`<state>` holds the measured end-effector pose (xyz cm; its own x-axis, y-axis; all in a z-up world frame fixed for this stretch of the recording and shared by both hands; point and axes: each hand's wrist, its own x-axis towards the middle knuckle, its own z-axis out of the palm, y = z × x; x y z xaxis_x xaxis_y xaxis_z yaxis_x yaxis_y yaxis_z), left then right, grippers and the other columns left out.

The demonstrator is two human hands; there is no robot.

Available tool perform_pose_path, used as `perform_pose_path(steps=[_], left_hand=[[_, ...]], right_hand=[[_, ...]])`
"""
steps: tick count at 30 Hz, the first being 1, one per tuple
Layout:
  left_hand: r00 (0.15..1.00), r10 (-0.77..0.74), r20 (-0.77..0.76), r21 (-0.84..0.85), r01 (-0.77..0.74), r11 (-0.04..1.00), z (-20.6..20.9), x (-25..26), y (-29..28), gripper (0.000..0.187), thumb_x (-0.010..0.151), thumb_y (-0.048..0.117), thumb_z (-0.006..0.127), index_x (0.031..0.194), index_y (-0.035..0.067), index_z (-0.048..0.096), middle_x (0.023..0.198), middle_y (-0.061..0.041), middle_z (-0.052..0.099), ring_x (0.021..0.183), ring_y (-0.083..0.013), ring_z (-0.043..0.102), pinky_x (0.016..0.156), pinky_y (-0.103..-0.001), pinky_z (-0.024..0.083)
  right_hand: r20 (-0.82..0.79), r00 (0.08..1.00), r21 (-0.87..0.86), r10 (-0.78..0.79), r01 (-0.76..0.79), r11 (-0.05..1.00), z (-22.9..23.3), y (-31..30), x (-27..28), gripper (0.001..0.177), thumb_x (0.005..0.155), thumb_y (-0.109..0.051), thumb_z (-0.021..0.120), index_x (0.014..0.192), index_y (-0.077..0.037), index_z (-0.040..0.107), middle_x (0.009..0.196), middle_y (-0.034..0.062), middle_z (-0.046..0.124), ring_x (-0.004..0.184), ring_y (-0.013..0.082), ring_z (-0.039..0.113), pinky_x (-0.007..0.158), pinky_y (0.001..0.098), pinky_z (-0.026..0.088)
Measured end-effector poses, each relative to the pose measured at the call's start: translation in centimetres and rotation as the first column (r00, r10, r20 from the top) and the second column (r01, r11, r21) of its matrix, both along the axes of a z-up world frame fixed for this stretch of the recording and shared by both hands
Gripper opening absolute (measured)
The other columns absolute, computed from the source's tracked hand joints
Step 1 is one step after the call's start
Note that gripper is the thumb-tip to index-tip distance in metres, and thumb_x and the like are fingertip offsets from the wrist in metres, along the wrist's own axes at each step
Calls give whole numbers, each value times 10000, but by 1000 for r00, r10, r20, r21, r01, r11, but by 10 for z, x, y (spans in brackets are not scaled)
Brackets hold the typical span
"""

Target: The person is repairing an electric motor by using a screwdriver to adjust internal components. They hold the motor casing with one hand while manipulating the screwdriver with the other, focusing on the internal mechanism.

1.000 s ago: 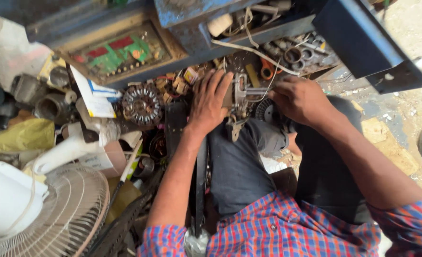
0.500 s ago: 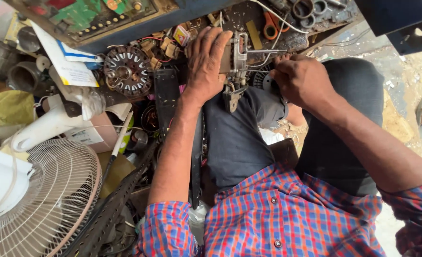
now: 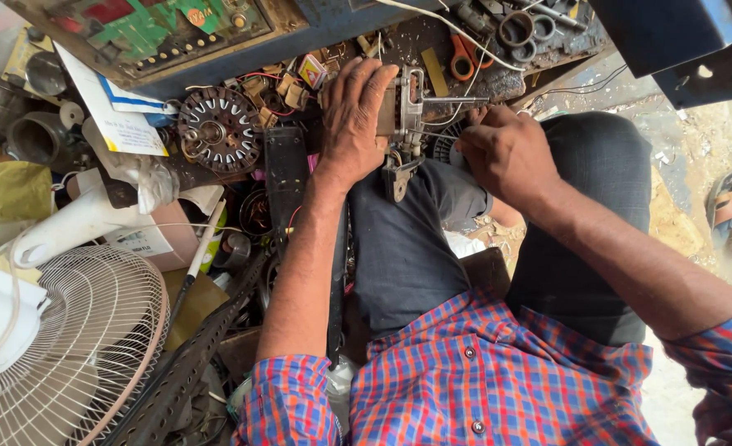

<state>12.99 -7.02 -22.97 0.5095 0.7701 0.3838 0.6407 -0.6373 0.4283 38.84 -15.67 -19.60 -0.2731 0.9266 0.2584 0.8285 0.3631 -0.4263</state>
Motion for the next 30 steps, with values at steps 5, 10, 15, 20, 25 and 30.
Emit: perform_pose_path(steps=[5, 10, 15, 20, 25, 30], left_hand=[[1000, 2, -16, 6, -2, 1000, -4, -1, 1, 1067, 611, -18, 898, 1539, 179, 410, 1524, -108, 449, 1467, -326, 390, 1263, -489, 296], [1000, -2, -12, 4, 2, 1000, -6, 0, 1, 1063, 617, -11, 899, 1540, 179, 407, 1526, -106, 445, 1472, -328, 385, 1264, -486, 299], [1000, 0, 0, -21, 0, 1000, -3, -1, 1, 1066, 602, -9, 903, 1529, 184, 412, 1518, -99, 445, 1470, -327, 383, 1258, -489, 291], [1000, 14, -1, -47, -14, 999, -4, -1, -2, 1066, 595, -11, 906, 1520, 199, 419, 1517, -94, 450, 1469, -332, 383, 1252, -489, 289], [1000, 7, 11, -14, -7, 1000, -6, 2, 1, 1070, 600, -24, 894, 1528, 203, 413, 1517, -88, 457, 1464, -312, 394, 1262, -481, 294], [1000, 14, 13, -28, -14, 1000, -4, 1, -2, 1078, 591, -19, 902, 1524, 209, 414, 1513, -89, 457, 1464, -321, 392, 1257, -488, 294]], right_hand=[[0, 1000, -26, -11, 11, 1000, -2, -2, -3, 89, 919, -180, 764, 963, -113, 802, 893, 137, 683, 809, 316, 669, 710, 439, 554], [-63, 998, -66, -18, 14, 998, -1, -4, -1, 111, 927, -174, 753, 1001, -101, 794, 946, 140, 695, 839, 322, 680, 723, 434, 561], [-22, 999, -86, -34, 32, 996, 0, -4, 0, 105, 913, -166, 744, 988, -122, 802, 961, 130, 702, 846, 319, 683, 711, 438, 559], [8, 1000, -56, 7, -6, 998, -3, -1, -4, 93, 912, -198, 757, 960, -128, 793, 901, 109, 685, 850, 311, 685, 728, 445, 559], [9, 999, -61, -31, 31, 998, 1, -3, -2, 99, 922, -207, 754, 987, -148, 802, 925, 119, 692, 831, 314, 680, 721, 440, 561], [25, 997, -157, -77, 80, 984, 3, -3, 1, 111, 928, -213, 762, 1004, -149, 813, 931, 130, 700, 795, 321, 681, 670, 444, 555]])
